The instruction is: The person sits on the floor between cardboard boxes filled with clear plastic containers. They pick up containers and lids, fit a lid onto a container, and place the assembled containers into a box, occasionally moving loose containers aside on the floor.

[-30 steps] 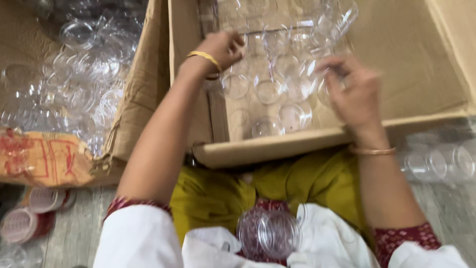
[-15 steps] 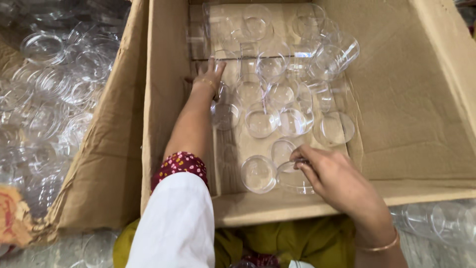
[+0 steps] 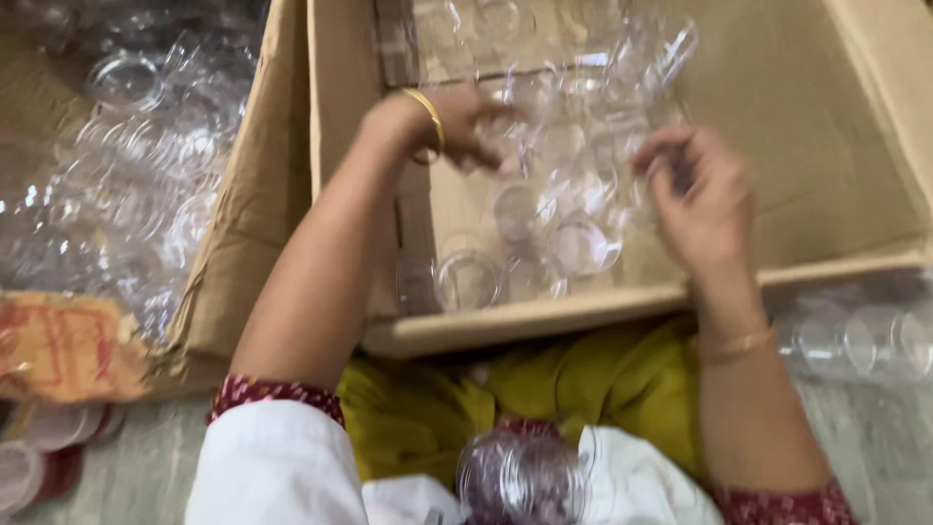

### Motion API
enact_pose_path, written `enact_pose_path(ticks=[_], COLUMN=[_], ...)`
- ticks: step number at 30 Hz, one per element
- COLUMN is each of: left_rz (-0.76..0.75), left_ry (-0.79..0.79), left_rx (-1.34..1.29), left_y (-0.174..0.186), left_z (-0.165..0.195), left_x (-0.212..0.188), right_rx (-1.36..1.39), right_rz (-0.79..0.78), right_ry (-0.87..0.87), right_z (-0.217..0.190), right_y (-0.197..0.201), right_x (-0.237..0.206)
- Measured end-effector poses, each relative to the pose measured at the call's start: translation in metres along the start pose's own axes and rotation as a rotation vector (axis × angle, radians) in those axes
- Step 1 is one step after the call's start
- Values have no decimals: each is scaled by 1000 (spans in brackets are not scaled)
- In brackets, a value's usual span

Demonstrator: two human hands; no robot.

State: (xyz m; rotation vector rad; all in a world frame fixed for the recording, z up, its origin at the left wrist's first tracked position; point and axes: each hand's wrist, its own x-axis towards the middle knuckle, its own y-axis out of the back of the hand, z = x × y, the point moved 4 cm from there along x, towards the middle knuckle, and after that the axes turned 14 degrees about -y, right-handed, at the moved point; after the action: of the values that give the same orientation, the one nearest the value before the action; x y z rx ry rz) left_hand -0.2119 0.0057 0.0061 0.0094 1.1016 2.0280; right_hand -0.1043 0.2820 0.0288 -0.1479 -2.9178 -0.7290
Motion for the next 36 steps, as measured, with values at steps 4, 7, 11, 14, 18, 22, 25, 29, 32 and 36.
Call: enact_pose_path(ticks=[4,7,11,14,18,22,25,29,32,36], left_rz=[316,615,994,1031,1112,1078,995,880,817,822], left_ry=[-497,-518,-485,-370,-317,-332,-290,-274,-279,-210], left_rx=[-510,-870,-1310,-1234,-876,-1201,-1333,-1494,-1492,-1393], left_y=[-4,-23,-47,-66,-69,-65,-68,-73,-74,-75], left_z=[31,17,0,-1,10,17,20,28,36,40], left_x=[-46,-41,-9,-6,-25,-37,-46,-56,-62,-65], right_rx=[317,470,303,561,729,556,469,458,381,269], right_rz=[126,42,-25,-277,-400,-61,-198,-466,-451,-284], right_ry=[93,55,77,61,18,1,170,106,50,70], right_z=[-8,-19,-21,-21,-34,-38,-42,-30,-25,-29], right_y=[21,-5,-60,-88,-85,-63,-69,-79,-74,-62], right_x=[36,68,57,32,12,6,1,-1,-1,-8])
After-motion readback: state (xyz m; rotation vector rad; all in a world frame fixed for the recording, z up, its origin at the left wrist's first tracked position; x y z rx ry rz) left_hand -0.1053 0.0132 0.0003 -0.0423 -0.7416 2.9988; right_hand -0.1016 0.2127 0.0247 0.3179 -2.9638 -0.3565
